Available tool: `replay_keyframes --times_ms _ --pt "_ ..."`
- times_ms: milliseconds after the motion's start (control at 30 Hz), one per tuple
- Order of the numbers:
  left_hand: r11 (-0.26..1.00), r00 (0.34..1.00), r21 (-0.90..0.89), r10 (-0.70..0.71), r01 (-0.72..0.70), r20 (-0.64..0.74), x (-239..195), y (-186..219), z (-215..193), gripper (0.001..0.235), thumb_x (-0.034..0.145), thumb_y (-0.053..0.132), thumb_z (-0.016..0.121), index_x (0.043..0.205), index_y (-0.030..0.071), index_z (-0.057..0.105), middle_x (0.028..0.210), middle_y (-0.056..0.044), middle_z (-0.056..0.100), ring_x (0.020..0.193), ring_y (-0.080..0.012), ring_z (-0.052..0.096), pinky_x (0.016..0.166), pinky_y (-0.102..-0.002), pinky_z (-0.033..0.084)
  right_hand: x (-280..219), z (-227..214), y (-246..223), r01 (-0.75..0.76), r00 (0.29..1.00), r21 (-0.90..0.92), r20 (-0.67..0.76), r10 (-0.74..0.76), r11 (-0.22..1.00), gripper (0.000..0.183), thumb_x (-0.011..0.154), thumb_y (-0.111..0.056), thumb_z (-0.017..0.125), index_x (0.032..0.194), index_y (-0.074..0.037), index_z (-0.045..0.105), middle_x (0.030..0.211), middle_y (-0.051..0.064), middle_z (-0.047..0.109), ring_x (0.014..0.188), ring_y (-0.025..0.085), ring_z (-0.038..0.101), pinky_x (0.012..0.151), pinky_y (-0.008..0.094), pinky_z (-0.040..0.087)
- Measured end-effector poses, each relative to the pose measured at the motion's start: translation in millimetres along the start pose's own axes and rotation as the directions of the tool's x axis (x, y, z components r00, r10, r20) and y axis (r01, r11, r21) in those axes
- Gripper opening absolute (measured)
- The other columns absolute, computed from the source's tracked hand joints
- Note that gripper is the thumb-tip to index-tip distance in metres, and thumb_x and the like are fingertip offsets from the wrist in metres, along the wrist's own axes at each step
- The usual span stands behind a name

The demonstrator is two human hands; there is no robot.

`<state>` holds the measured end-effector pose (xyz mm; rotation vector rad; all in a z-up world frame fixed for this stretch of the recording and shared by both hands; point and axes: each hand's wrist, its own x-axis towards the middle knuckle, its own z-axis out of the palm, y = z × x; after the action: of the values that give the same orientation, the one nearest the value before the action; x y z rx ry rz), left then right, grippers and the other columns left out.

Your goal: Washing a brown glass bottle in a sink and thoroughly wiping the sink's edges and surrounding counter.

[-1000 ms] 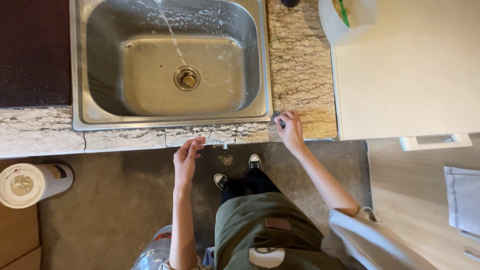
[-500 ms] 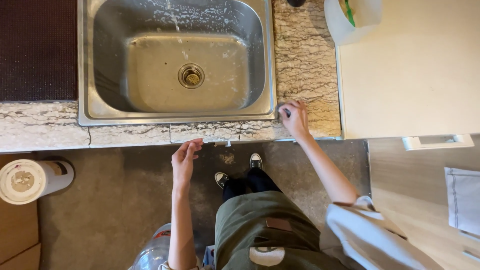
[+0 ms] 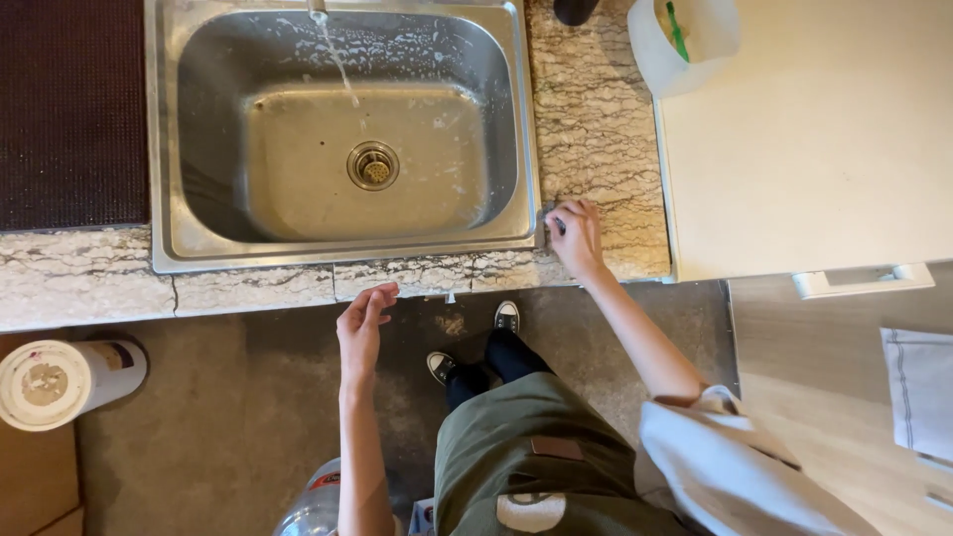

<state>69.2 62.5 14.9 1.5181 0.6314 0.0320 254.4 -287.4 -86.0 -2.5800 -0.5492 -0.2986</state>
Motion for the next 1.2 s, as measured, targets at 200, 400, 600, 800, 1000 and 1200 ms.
replay_keyframes --times_ms 200,400,600,800,1000,1200 --pt "1.0 0.999 -0.02 -0.014 0.013 -0.034 16.3 0.4 11.7 0.027 0.107 0.018 0.051 0.11 0.01 0.077 0.101 -0.009 0.077 0.098 -0.0176 0.069 0.079 -0.029 0.055 -7.8 0.7 6.7 -0.009 0.999 0.03 0.044 0.007 1.0 0.009 0.083 -0.006 0.078 0.082 -0.014 0.073 0.087 0.005 0.069 0.088 0.026 0.062 0.086 0.04 0.05" --pt "1.0 1.0 -0.016 0.006 -0.006 -0.02 35.6 9.5 42.0 0.027 0.108 0.021 0.053 0.11 0.012 0.078 0.102 -0.008 0.077 0.098 -0.0171 0.068 0.08 -0.029 0.055 5.3 -3.8 8.1 0.025 0.999 0.04 0.026 -0.026 0.999 0.007 0.085 -0.007 0.077 0.082 -0.013 0.073 0.087 0.006 0.069 0.088 0.027 0.063 0.089 0.039 0.05" --pt "0.999 1.0 -0.036 -0.003 0.003 -0.007 54.4 17.2 62.8 0.027 0.107 0.023 0.054 0.112 0.012 0.078 0.101 -0.005 0.076 0.098 -0.0131 0.067 0.081 -0.027 0.055 10.1 -6.6 5.5 0.012 0.998 0.104 0.067 -0.019 0.995 0.008 0.087 -0.005 0.076 0.084 -0.012 0.074 0.086 0.005 0.069 0.087 0.026 0.063 0.088 0.039 0.051" --pt "0.999 0.997 -0.029 -0.034 0.032 -0.069 55.8 23.4 67.4 0.028 0.107 0.021 0.053 0.112 0.009 0.078 0.101 -0.009 0.076 0.099 -0.0156 0.065 0.083 -0.029 0.054 141.1 19.3 45.7 0.017 0.999 0.137 0.029 -0.021 0.99 0.009 0.083 -0.005 0.078 0.081 -0.012 0.072 0.082 0.008 0.067 0.083 0.032 0.062 0.084 0.043 0.05" --pt "0.998 0.994 -0.009 -0.065 0.064 -0.084 56.6 16.6 69.7 0.029 0.109 0.022 0.051 0.114 0.012 0.077 0.106 -0.007 0.076 0.102 -0.0165 0.065 0.084 -0.03 0.053 165.0 28.4 65.5 -0.014 0.997 0.168 0.072 0.002 0.986 0.011 0.085 -0.007 0.077 0.081 -0.015 0.07 0.081 0.006 0.065 0.085 0.031 0.063 0.082 0.041 0.051" --pt "0.999 0.997 -0.022 -0.042 0.041 -0.067 69.8 26.0 80.1 0.029 0.109 0.022 0.05 0.114 0.012 0.077 0.105 -0.007 0.075 0.103 -0.0152 0.066 0.084 -0.029 0.053 59.2 -19.4 25.7 0.101 0.973 0.206 0.185 -0.14 0.973 0.007 0.09 -0.006 0.072 0.085 -0.01 0.07 0.09 0.01 0.068 0.092 0.029 0.064 0.089 0.041 0.052"
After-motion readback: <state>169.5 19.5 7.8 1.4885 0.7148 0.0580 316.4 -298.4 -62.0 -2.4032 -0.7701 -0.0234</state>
